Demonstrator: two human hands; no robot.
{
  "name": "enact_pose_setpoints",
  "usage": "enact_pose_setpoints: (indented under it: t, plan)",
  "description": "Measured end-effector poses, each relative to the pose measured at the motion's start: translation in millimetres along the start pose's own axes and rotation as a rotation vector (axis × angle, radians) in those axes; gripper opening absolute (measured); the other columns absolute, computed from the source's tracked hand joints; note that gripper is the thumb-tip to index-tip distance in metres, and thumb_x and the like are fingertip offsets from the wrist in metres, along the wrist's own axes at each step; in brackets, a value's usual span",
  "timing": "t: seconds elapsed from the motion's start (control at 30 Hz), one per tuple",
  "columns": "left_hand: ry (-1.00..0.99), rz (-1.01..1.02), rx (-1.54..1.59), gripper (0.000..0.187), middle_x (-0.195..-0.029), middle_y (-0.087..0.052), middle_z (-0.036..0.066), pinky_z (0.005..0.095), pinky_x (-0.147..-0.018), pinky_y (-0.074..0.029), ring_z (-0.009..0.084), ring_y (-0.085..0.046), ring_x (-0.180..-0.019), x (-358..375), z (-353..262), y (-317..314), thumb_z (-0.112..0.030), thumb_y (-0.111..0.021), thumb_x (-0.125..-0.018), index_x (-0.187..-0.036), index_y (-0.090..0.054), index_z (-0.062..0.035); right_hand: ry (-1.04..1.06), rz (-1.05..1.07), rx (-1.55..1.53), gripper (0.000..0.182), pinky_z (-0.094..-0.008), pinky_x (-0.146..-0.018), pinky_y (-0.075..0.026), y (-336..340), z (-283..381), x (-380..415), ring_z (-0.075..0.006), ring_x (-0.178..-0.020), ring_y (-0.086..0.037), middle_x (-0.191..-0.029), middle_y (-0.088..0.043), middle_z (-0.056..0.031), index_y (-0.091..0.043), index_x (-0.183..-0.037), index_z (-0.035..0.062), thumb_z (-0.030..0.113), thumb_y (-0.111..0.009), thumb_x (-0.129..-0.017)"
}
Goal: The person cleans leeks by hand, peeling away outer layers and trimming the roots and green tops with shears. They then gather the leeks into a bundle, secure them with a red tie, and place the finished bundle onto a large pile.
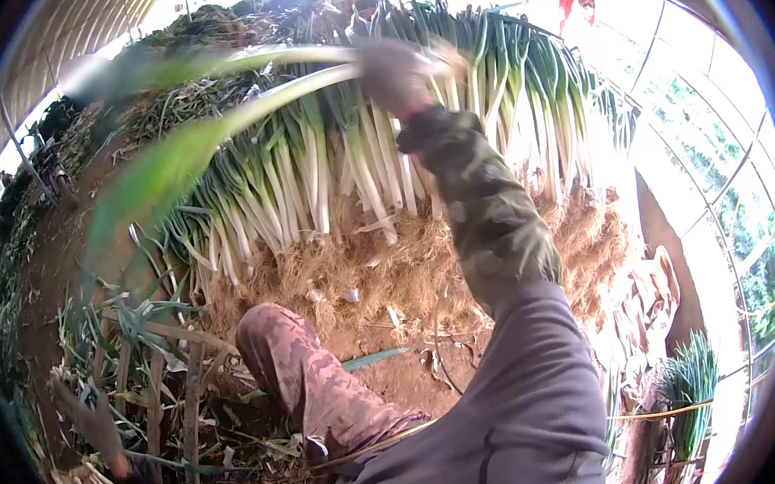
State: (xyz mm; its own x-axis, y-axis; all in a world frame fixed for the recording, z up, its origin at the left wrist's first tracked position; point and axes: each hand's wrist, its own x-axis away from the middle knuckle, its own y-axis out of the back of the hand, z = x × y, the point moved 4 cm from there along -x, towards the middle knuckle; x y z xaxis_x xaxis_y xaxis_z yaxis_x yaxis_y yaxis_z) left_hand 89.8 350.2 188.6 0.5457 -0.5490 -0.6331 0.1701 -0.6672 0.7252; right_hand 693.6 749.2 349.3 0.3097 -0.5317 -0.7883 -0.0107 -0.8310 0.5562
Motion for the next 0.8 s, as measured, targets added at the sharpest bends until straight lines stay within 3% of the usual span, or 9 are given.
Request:
enact_pose_setpoints:
  t: [0.07,0.13,0.17,0.23,0.37,0.5,0.63,0.67,0.8]
  plan:
    - [0.039,0.124,-0.065,0.101,-0.163,-0.020,0.021,0.0469,-0.119,-0.024,0.0351,-0.023,-0.150,37.1,67.2,-24.3,-0.018,-0.069,-0.073,-0.158,-0.017,-0.0048,-0.404,0.061,-0.094,0.016,-0.0443,-0.061,-0.055,-37.2,-91.1,46.6,-0.0304,-0.068,-0.070,-0.080,-0.070,-0.0105,-0.065,-0.096,0.0082,0.023,-0.060,-0.092]
    - [0.161,0.258,-0.116,0.080,-0.152,-0.036,0.021,0.0448,-0.111,-0.034,0.0347,-0.038,-0.138,86.3,73.7,-32.8,-0.017,-0.070,-0.080,-0.149,-0.033,-0.0018,-0.794,0.327,-0.026,0.034,-0.0454,-0.067,-0.057,-73.9,-151.9,97.7,-0.0305,-0.075,-0.072,-0.083,-0.072,-0.0144,-0.068,-0.097,0.0050,0.038,-0.069,-0.088]
    - [0.274,0.377,-0.098,0.079,-0.151,-0.036,0.020,0.0440,-0.112,-0.034,0.0347,-0.038,-0.138,111.9,85.0,-41.2,-0.014,-0.071,-0.081,-0.149,-0.034,-0.0021,-0.853,0.510,0.001,0.044,-0.0480,-0.071,-0.058,-92.5,-173.6,120.6,-0.0331,-0.078,-0.072,-0.086,-0.072,-0.0141,-0.063,-0.107,0.0024,0.041,-0.071,-0.086]
    - [0.614,0.664,0.011,0.097,-0.162,-0.020,0.017,0.0435,-0.122,-0.026,0.0345,-0.022,-0.149,140.8,99.8,-58.1,-0.007,-0.074,-0.078,-0.158,-0.020,-0.0060,-0.933,0.647,-0.014,0.065,-0.0503,-0.094,-0.053,-116.4,-191.4,159.1,-0.0421,-0.112,-0.064,-0.124,-0.059,-0.0299,-0.045,-0.137,0.0038,0.035,-0.070,-0.086]
    - [0.737,0.743,0.214,0.094,-0.161,-0.023,0.017,0.0437,-0.120,-0.031,0.0339,-0.026,-0.148,157.5,96.1,-63.9,-0.005,-0.073,-0.079,-0.158,-0.021,-0.0058,-0.885,0.627,-0.186,0.069,-0.0482,-0.102,-0.049,-106.0,-189.8,157.3,-0.0470,-0.121,-0.057,-0.134,-0.052,-0.0333,-0.042,-0.142,0.0028,0.028,-0.068,-0.084]
    - [0.731,0.704,0.423,0.087,-0.156,-0.030,0.018,0.0437,-0.115,-0.036,0.0335,-0.033,-0.143,166.3,97.1,-65.2,-0.005,-0.072,-0.081,-0.155,-0.026,-0.0050,-0.807,0.568,-0.174,0.059,-0.0472,-0.097,-0.051,-107.8,-181.7,147.5,-0.0447,-0.111,-0.063,-0.118,-0.064,-0.0299,-0.054,-0.131,-0.0004,0.029,-0.069,-0.082]
    - [0.655,0.625,0.293,0.064,-0.140,-0.050,0.019,0.0419,-0.102,-0.046,0.0323,-0.051,-0.126,162.3,59.3,-67.2,-0.008,-0.069,-0.086,-0.144,-0.044,-0.0028,-0.831,0.533,-0.010,0.063,-0.0467,-0.094,-0.052,-121.9,-169.6,151.6,-0.0411,-0.110,-0.064,-0.120,-0.063,-0.0266,-0.059,-0.128,0.0036,0.045,-0.074,-0.082]
    - [0.651,0.591,0.266,0.058,-0.136,-0.055,0.020,0.0414,-0.099,-0.049,0.0320,-0.056,-0.122,163.5,50.4,-62.7,-0.008,-0.068,-0.087,-0.142,-0.048,-0.0023,-0.901,0.525,-0.051,0.055,-0.0462,-0.096,-0.051,-123.9,-164.1,151.2,-0.0396,-0.117,-0.060,-0.128,-0.058,-0.0243,-0.059,-0.125,0.0068,0.037,-0.073,-0.082]
    - [0.682,0.747,0.524,0.040,-0.111,-0.058,0.012,0.0366,-0.083,-0.048,0.0226,-0.054,-0.096,160.8,-11.1,9.0,-0.012,-0.068,-0.091,-0.126,-0.055,0.0012,-0.729,0.300,0.124,0.059,-0.0481,-0.088,-0.050,-92.0,-118.1,141.9,-0.0345,-0.114,-0.058,-0.124,-0.059,-0.0177,-0.060,-0.126,0.0082,0.046,-0.074,-0.082]
